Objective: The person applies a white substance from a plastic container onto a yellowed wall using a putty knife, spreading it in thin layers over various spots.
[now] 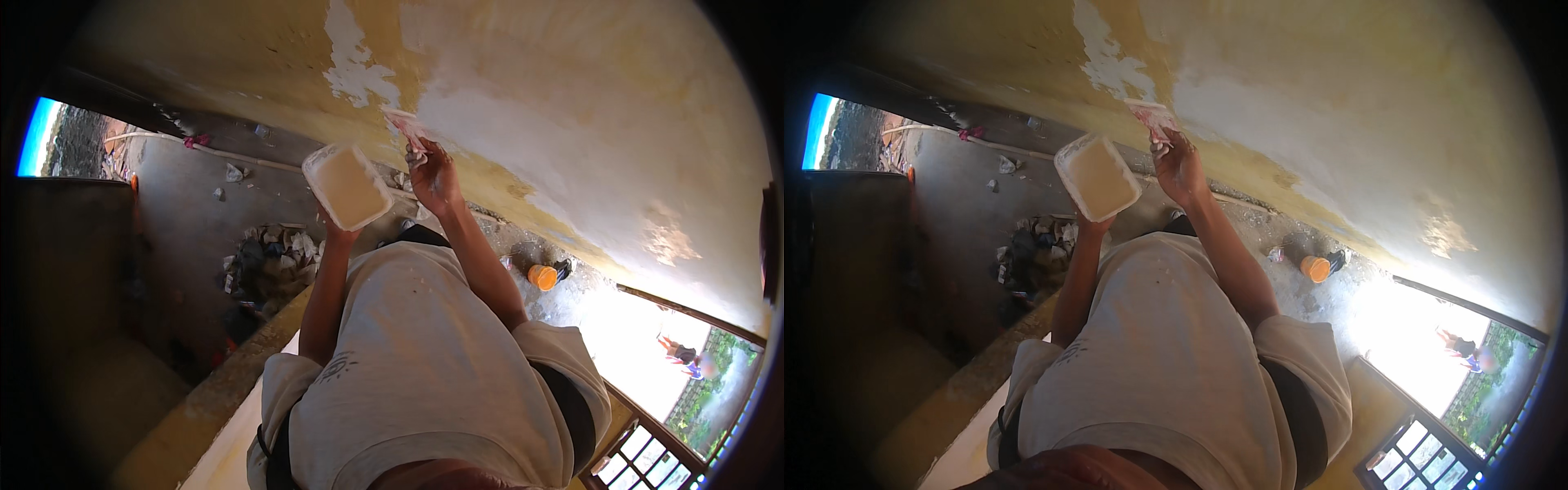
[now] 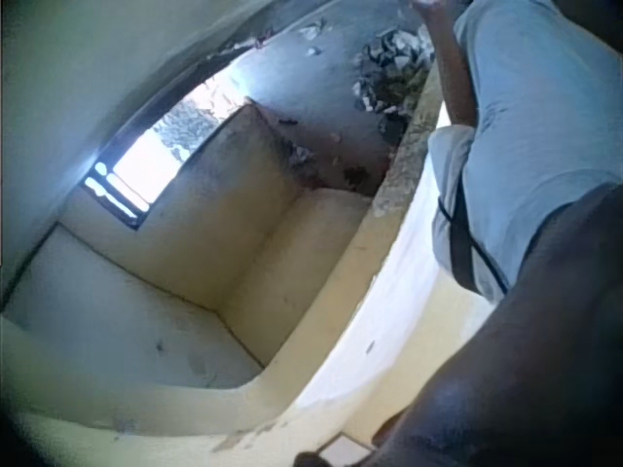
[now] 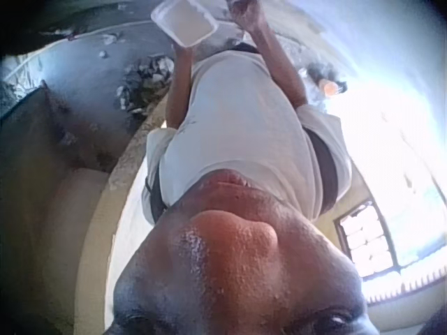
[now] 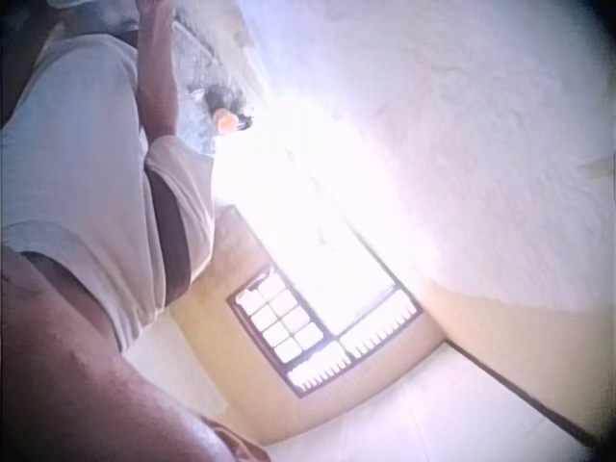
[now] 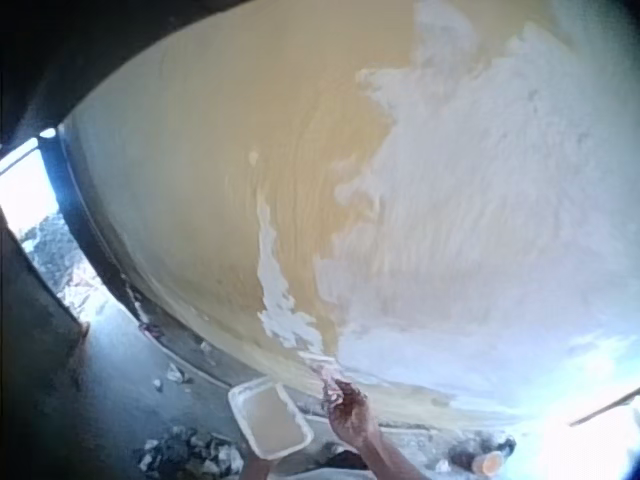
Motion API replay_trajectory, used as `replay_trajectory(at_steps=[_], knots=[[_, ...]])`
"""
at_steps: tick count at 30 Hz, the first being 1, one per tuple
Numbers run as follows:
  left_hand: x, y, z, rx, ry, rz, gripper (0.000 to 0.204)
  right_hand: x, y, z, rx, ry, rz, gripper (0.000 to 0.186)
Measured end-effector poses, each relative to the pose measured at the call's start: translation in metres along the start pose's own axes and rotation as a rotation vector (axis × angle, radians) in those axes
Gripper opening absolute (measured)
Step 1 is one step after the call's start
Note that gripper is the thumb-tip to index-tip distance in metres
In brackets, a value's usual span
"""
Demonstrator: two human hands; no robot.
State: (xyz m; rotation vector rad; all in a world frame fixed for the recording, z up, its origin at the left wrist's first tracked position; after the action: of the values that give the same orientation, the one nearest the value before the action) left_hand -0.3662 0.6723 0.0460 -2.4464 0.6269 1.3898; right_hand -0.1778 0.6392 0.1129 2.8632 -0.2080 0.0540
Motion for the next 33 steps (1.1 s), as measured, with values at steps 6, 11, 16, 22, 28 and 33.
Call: replay_trajectory(at_steps=[6,11,16,22,28,33], knots=[[-0.003,-0.012,0.011,-0.082,-0.038,0.025,0.071,0.056,-0.064,-0.014,0.038,-0.369,0.022,0.021],[0.016,-0.012,0.006,-0.173,0.679,0.26,0.072,0.072,-0.013,-0.039,0.13,-0.53,0.071,0.02],[0.022,-0.01,-0.009,-0.208,0.673,0.232,0.069,0.075,0.033,-0.01,0.06,-0.212,0.17,0.017],[0.041,-0.01,-0.005,-0.225,0.761,0.245,0.067,0.036,-0.024,0.049,-0.053,-0.017,-0.016,0.02],[0.041,-0.026,0.003,-0.165,0.767,0.266,0.063,0.038,-0.071,0.01,-0.134,-0.085,0.042,0.016],[0.022,-0.047,0.002,-0.078,0.366,0.142,0.065,0.085,-0.028,-0.063,0.094,-0.449,0.048,0.02]])
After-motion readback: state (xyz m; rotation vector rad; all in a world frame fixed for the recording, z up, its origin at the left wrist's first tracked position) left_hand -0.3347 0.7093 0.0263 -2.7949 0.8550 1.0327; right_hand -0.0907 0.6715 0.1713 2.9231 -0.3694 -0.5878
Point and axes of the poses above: each hand's wrist, its own y-axis away from the middle knuckle, its own z-axis out of the back of the hand, x = y × z, the point moved 6 cm from there along -y, towards the middle knuckle, and after that the axes turned 2 degrees about y, right-handed, at the moved point
